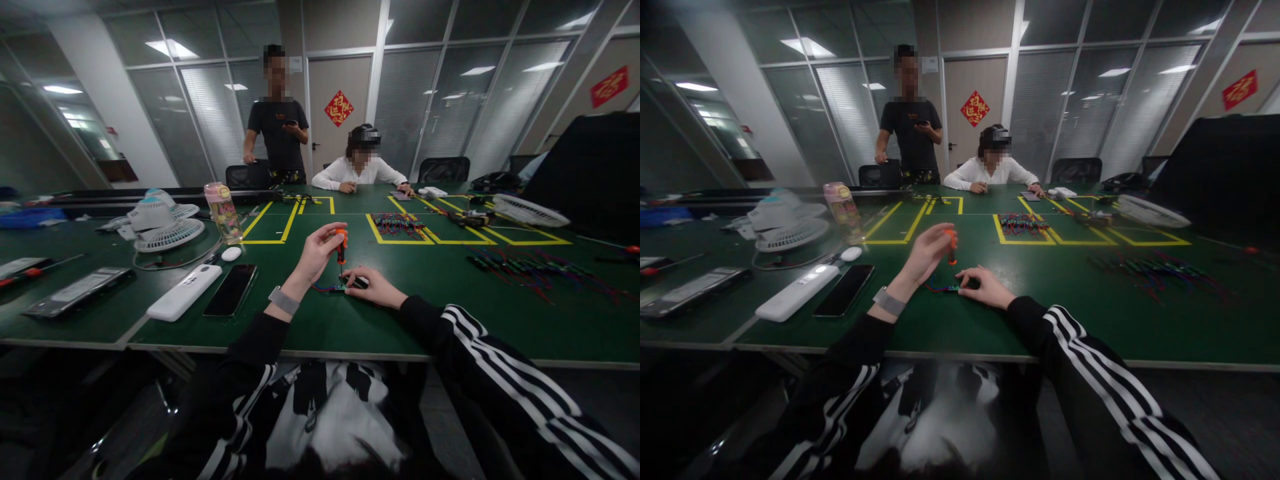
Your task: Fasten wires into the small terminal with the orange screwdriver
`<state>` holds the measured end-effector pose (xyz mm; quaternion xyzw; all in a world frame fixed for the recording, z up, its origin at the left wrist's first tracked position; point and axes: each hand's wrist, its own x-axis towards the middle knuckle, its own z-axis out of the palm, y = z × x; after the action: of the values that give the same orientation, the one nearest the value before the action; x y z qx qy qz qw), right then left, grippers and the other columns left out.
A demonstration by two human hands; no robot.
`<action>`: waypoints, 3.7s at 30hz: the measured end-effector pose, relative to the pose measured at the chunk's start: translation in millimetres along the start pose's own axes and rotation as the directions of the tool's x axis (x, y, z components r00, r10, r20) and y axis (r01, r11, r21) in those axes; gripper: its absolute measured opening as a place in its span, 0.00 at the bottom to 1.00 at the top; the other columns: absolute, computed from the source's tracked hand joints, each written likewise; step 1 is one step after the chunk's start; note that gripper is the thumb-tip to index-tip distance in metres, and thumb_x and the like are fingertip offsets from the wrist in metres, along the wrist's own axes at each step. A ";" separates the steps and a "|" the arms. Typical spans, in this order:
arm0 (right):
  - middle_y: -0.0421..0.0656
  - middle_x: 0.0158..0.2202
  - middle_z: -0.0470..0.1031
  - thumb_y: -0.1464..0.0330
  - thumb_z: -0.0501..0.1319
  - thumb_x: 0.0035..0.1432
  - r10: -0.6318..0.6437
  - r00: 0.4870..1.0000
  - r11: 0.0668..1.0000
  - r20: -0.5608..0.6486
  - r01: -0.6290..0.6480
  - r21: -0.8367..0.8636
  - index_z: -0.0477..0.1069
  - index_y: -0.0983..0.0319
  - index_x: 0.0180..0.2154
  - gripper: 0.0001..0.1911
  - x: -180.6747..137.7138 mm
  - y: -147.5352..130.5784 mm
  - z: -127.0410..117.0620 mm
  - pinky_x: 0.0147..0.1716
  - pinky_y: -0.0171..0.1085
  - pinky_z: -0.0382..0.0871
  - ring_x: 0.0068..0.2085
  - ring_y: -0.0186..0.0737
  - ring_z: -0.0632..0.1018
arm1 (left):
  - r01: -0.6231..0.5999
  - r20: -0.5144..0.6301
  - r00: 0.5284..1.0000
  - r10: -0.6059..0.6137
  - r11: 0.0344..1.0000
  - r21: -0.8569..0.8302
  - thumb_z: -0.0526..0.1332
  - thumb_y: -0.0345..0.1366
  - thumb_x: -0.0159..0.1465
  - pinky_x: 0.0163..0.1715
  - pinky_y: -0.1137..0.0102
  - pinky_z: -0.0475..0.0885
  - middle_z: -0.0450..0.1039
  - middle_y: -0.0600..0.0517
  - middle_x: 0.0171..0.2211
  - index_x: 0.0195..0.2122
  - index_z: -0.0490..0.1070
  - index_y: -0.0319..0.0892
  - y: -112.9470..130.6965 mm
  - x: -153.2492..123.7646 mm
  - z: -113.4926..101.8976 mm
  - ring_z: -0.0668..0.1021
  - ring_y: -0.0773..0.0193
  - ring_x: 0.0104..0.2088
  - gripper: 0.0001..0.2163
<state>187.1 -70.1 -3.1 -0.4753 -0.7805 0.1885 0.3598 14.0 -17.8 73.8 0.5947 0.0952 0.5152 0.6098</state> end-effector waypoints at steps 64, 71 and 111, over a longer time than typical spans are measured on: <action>0.48 0.48 0.79 0.61 0.65 0.51 0.019 1.000 1.000 0.010 -0.019 0.006 0.71 0.59 0.28 0.09 -0.1 -2.9 -1.2 0.57 0.55 0.60 0.51 0.50 0.77 | -0.195 -0.060 0.963 0.263 0.831 0.521 0.57 0.33 0.66 0.39 0.71 0.72 0.74 0.48 0.45 0.53 0.70 0.44 -3.0 -3.5 1.5 0.77 0.66 0.38 0.15; 0.47 0.47 0.79 0.61 0.65 0.51 0.020 1.000 1.000 -0.005 -0.020 0.001 0.71 0.59 0.28 0.09 -0.4 -2.1 -0.4 0.61 0.60 0.50 0.50 0.50 0.77 | -0.219 -0.087 0.927 0.365 0.714 0.666 0.62 0.37 0.63 0.39 0.71 0.71 0.73 0.50 0.40 0.45 0.75 0.46 -2.0 -5.9 5.1 0.76 0.65 0.38 0.10; 0.48 0.48 0.79 0.61 0.65 0.51 0.030 1.000 0.999 0.008 -0.031 0.012 0.70 0.60 0.28 0.10 0.3 0.4 0.2 0.62 0.62 0.47 0.52 0.51 0.77 | -0.230 -0.075 0.906 0.417 0.633 0.739 0.63 0.36 0.61 0.41 0.71 0.71 0.72 0.50 0.38 0.45 0.75 0.44 -2.7 -6.4 7.3 0.75 0.65 0.38 0.11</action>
<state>187.0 -69.6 -3.4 -0.4843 -0.7734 0.2005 0.3565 17.9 -26.4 70.4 0.7247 0.2513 0.6060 0.2108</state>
